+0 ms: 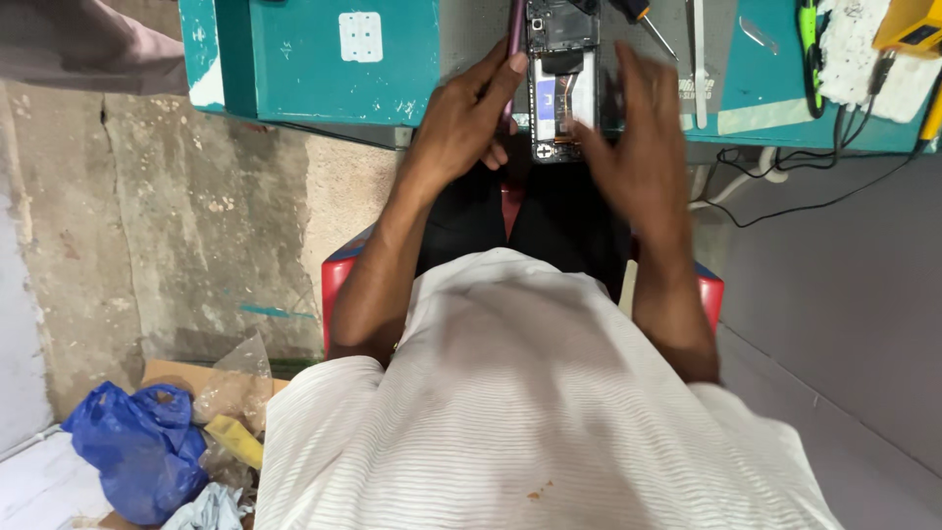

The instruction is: The person cleans a small black component with a cloth and tweezers, then places it into the disassembled smartphone chassis. They use a screwdriver to secure the component and adjust internal parts, then attach a purple back cover to the device.

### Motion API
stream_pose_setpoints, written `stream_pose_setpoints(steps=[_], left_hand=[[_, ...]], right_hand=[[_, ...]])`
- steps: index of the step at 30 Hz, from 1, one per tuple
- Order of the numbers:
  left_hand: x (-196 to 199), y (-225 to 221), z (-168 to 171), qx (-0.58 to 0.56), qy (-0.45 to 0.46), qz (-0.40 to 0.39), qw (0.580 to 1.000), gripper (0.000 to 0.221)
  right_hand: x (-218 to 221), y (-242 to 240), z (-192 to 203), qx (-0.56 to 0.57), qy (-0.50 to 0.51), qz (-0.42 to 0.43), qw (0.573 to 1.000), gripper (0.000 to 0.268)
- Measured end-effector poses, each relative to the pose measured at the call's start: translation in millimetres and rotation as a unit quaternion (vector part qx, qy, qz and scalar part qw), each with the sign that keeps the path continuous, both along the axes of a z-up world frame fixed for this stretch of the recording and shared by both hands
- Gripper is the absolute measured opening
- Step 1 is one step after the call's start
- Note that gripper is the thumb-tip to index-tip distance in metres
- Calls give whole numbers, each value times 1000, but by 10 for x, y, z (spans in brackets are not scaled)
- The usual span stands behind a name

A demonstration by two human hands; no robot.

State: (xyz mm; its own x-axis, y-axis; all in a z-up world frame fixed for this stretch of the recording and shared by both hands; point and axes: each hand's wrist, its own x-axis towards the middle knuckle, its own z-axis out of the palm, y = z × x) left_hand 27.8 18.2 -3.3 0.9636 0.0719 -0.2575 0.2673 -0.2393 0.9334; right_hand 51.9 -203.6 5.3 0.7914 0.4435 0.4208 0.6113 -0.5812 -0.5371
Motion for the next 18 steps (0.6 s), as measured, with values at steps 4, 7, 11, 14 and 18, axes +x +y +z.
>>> stream_pose_setpoints(steps=[4,7,11,14,18], left_hand=[[19,-4,16,-10,19,-6,1000,71],[25,9,37,-17,26,-22,999,72],[53,30,58,-19,37,-37,998,74],[52,61,77,6,31,-43,999,77],[77,135,121,41,36,-66,996,79]], right_hand=[[-274,126,-68,71,216,-145,963,51],[-248,54,-171,110,307,-180,928,32],[-271,57,-347,258,382,-172,871,27],[-340,119,-437,359,428,-165,813,29],[-316,179,-454,384,488,-168,766,35]])
